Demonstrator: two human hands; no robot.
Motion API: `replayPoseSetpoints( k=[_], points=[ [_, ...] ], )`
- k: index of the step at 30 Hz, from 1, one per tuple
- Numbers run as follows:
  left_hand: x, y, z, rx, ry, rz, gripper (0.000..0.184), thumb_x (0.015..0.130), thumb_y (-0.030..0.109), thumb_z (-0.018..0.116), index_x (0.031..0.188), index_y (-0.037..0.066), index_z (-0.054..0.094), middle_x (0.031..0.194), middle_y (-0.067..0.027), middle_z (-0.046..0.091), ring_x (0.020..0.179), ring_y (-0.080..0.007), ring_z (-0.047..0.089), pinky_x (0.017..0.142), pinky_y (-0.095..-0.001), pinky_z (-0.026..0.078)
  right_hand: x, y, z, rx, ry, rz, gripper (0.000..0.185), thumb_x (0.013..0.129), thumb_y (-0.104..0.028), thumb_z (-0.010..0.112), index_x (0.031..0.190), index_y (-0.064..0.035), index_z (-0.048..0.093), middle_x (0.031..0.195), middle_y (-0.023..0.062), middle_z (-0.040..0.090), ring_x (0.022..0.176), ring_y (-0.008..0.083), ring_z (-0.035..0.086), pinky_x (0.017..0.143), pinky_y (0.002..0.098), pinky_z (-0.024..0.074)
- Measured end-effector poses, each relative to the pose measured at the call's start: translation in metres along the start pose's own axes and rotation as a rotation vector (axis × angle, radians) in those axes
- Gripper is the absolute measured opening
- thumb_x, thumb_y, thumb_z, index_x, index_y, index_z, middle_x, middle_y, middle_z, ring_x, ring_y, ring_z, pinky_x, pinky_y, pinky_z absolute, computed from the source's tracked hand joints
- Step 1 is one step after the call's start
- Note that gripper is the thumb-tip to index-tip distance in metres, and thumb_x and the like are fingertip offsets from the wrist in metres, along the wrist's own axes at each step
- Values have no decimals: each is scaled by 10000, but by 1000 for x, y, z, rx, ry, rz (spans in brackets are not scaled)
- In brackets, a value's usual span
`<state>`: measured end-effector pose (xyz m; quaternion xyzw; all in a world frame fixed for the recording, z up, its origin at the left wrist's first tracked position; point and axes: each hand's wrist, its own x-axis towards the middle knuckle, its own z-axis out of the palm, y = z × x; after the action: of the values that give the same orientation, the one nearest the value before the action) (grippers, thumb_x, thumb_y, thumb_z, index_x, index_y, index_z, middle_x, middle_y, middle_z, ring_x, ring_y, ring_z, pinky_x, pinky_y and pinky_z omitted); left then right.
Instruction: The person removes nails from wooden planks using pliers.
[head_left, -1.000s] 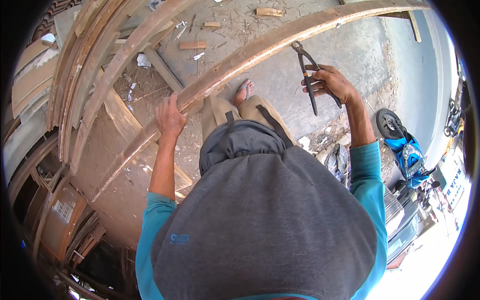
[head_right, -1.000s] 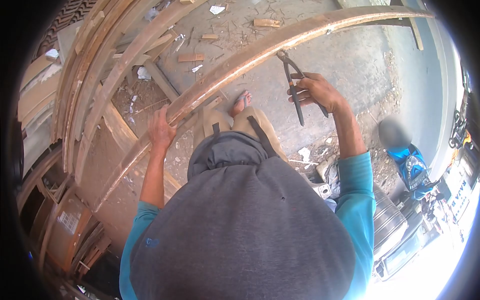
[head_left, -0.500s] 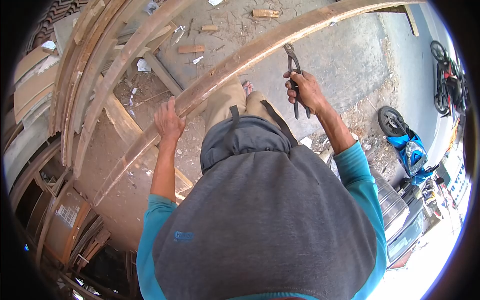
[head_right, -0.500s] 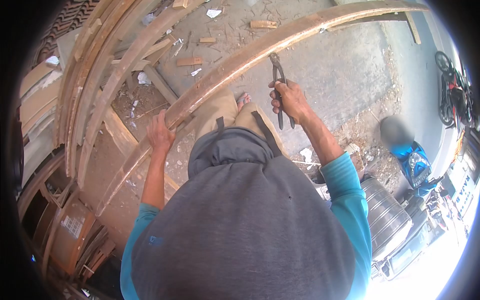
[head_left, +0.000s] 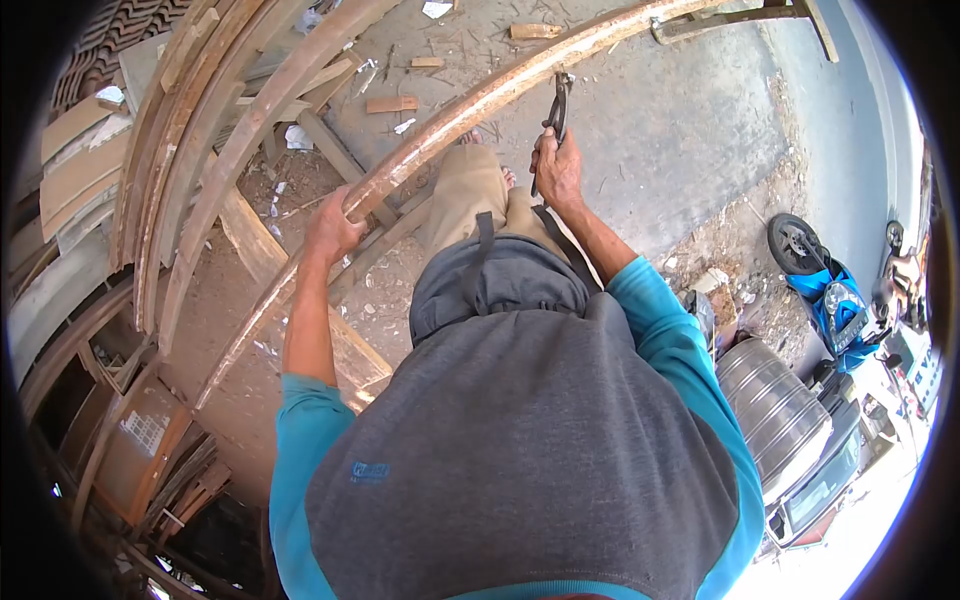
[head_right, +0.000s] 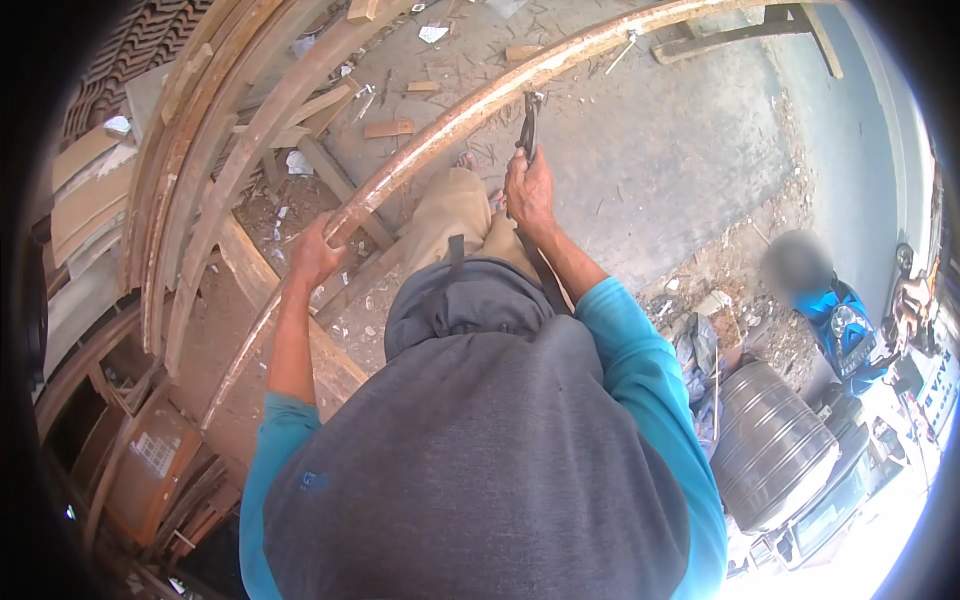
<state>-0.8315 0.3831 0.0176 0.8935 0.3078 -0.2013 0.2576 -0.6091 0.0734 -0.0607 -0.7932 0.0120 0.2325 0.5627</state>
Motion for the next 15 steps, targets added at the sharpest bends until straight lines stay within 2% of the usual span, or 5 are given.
replayPoseSetpoints(
  k=[7,10,12,13,15],
  points=[
    [14,-4,-10,-59,-106,15,544,767,209,732,1291,105,633,1150,-221,721,1102,-426,673,927,-483,534,26,29,-7,-182,78,-238,314,1088,-300,506,1038,7,553,649,68,586,548,178,584,520,381,471],
    [19,-7,-15,-138,-138,42,516,758,224,725,1251,87,660,1129,-227,726,1090,-421,680,921,-463,533,30,25,-8,-269,57,-217,318,1077,-289,526,1052,28,542,677,138,602,579,260,608,556,422,476],
    [20,-7,-14,-220,-134,59,504,754,233,721,1230,75,671,1116,-231,727,1083,-418,683,916,-454,532,29,21,-6,-364,147,-362,309,1063,-271,547,1060,37,533,725,219,607,640,372,611,604,482,471],
    [22,-6,-18,-194,-164,46,508,751,238,720,1229,73,673,1116,-235,726,1080,-415,685,913,-448,532,28,16,-7,-272,104,-311,292,1059,-242,549,1077,49,531,761,267,596,686,450,585,650,516,466],
    [24,-10,-20,-169,-195,21,512,749,242,719,1229,70,675,1116,-238,726,1077,-412,686,910,-443,532,32,20,-11,-339,93,-353,285,1061,-234,546,1086,50,534,754,262,593,675,446,581,654,513,466]
  ],
)
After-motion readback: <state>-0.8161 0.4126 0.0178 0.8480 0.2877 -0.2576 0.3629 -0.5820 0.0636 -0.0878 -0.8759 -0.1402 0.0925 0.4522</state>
